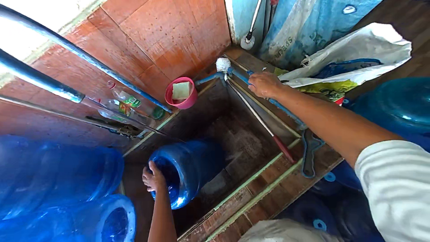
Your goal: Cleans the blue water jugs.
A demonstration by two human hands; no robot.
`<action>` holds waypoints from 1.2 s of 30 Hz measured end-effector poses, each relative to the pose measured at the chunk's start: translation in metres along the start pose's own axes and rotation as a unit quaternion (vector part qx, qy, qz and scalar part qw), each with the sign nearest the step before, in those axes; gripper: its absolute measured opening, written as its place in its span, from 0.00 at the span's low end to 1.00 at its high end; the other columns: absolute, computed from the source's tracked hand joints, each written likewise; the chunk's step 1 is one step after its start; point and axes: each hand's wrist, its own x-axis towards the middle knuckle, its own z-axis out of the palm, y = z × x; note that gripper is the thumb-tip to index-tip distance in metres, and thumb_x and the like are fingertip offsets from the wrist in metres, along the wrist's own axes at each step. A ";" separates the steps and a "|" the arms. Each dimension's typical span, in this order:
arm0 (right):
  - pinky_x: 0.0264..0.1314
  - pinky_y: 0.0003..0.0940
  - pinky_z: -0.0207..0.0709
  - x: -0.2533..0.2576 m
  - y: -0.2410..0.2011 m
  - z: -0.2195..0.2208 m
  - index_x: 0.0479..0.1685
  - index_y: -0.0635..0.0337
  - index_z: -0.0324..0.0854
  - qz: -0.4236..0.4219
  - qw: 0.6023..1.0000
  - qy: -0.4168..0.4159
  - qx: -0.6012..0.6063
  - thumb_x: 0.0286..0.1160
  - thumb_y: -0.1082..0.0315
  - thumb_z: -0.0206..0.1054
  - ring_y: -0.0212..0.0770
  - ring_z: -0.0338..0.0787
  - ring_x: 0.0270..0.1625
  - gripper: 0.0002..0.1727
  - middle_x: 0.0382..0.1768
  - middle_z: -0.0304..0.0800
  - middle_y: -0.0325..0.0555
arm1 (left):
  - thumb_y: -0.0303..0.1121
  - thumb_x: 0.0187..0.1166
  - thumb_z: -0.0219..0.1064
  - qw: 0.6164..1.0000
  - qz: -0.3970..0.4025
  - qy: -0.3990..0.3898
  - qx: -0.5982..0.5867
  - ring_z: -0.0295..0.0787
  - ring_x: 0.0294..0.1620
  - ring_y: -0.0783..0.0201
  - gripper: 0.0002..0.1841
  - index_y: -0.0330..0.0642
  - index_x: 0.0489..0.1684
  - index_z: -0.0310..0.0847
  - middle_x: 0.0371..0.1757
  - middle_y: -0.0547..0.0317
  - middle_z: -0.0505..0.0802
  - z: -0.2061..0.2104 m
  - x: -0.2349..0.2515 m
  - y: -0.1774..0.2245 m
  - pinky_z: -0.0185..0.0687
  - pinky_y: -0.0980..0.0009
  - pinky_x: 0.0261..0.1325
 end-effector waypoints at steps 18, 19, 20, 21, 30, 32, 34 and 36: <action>0.78 0.66 0.67 0.009 0.017 0.011 0.56 0.72 0.86 -0.026 0.998 0.038 -0.041 0.92 0.62 0.54 0.66 0.81 0.75 0.21 0.67 0.86 0.66 | 0.44 0.68 0.78 0.789 0.553 -0.250 0.100 0.58 0.89 0.29 0.40 0.34 0.82 0.73 0.87 0.29 0.68 0.042 -0.116 0.066 0.49 0.32 0.88; 0.78 0.67 0.67 0.005 0.027 0.015 0.54 0.73 0.86 -0.020 0.997 0.056 -0.047 0.91 0.60 0.55 0.67 0.81 0.75 0.22 0.66 0.86 0.67 | 0.48 0.69 0.76 0.791 0.569 -0.208 0.088 0.65 0.87 0.32 0.39 0.37 0.80 0.76 0.85 0.32 0.72 0.036 -0.113 0.052 0.52 0.29 0.85; 0.77 0.68 0.68 0.000 0.038 0.016 0.54 0.74 0.86 -0.004 0.996 0.071 -0.054 0.91 0.58 0.56 0.69 0.80 0.75 0.23 0.66 0.85 0.69 | 0.54 0.71 0.72 0.822 0.540 -0.153 0.091 0.68 0.85 0.31 0.38 0.38 0.79 0.77 0.84 0.32 0.74 0.026 -0.108 0.036 0.51 0.25 0.83; 0.74 0.71 0.69 -0.007 0.046 0.015 0.54 0.73 0.87 0.021 0.995 0.080 -0.060 0.91 0.57 0.56 0.71 0.79 0.76 0.24 0.66 0.85 0.70 | 0.56 0.74 0.68 0.873 0.469 -0.092 0.097 0.66 0.85 0.28 0.38 0.36 0.78 0.78 0.84 0.29 0.73 0.016 -0.102 0.021 0.48 0.23 0.82; 0.82 0.61 0.69 0.020 -0.167 0.080 0.73 0.62 0.82 -0.159 0.972 -0.072 0.158 0.84 0.48 0.65 0.58 0.78 0.80 0.29 0.77 0.80 0.60 | 0.47 0.83 0.70 0.971 -0.121 -0.047 -0.199 0.87 0.64 0.47 0.33 0.32 0.80 0.69 0.65 0.34 0.87 -0.012 -0.048 -0.055 0.80 0.47 0.68; 0.87 0.53 0.66 0.033 -0.244 0.126 0.78 0.61 0.77 -0.227 0.902 -0.148 0.336 0.88 0.53 0.62 0.52 0.78 0.81 0.27 0.78 0.79 0.56 | 0.49 0.89 0.59 0.937 -0.176 -0.114 -0.281 0.91 0.53 0.56 0.29 0.34 0.77 0.70 0.57 0.41 0.91 -0.017 -0.039 -0.068 0.88 0.55 0.57; 0.90 0.52 0.60 0.047 -0.292 0.162 0.81 0.62 0.74 -0.212 0.841 -0.242 0.435 0.95 0.54 0.49 0.52 0.74 0.85 0.27 0.80 0.77 0.57 | 0.51 0.93 0.49 0.899 -0.203 -0.194 -0.335 0.90 0.58 0.57 0.30 0.40 0.86 0.61 0.63 0.44 0.89 -0.027 -0.027 -0.094 0.88 0.55 0.60; 0.90 0.52 0.58 0.061 -0.306 0.193 0.79 0.62 0.76 -0.156 0.822 -0.282 0.469 0.98 0.53 0.42 0.51 0.73 0.85 0.29 0.80 0.78 0.57 | 0.53 0.94 0.43 0.882 -0.226 -0.217 -0.351 0.90 0.57 0.60 0.29 0.44 0.84 0.63 0.61 0.49 0.89 -0.032 -0.019 -0.115 0.89 0.57 0.58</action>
